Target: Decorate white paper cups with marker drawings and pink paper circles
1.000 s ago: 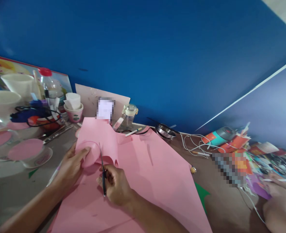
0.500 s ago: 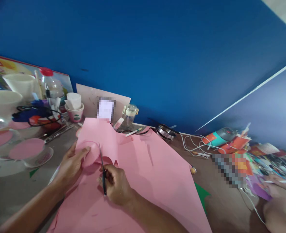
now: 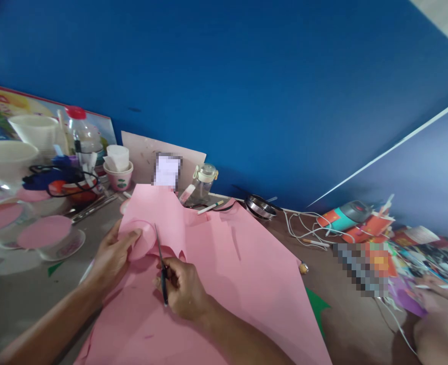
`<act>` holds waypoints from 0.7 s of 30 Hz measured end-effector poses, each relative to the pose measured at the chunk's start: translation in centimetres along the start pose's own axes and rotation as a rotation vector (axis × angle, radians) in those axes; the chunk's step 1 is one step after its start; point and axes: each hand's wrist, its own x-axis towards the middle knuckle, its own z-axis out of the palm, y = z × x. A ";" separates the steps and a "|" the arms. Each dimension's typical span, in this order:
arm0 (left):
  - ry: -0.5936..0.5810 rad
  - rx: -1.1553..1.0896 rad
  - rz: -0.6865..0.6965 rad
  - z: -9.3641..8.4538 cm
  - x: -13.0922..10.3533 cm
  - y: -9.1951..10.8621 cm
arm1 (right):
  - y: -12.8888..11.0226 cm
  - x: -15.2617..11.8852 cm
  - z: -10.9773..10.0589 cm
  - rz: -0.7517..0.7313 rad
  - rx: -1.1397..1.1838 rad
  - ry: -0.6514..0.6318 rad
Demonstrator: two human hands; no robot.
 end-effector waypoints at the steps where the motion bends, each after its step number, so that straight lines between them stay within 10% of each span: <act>1: -0.001 0.000 0.000 0.0 0.0 0.0 | 0.1 0.0 0.0 0.001 -0.004 0.002; 21: -0.009 0.095 -0.050 0.4 -0.6 0.8 | 0.6 -0.1 -0.1 0.023 0.058 -0.015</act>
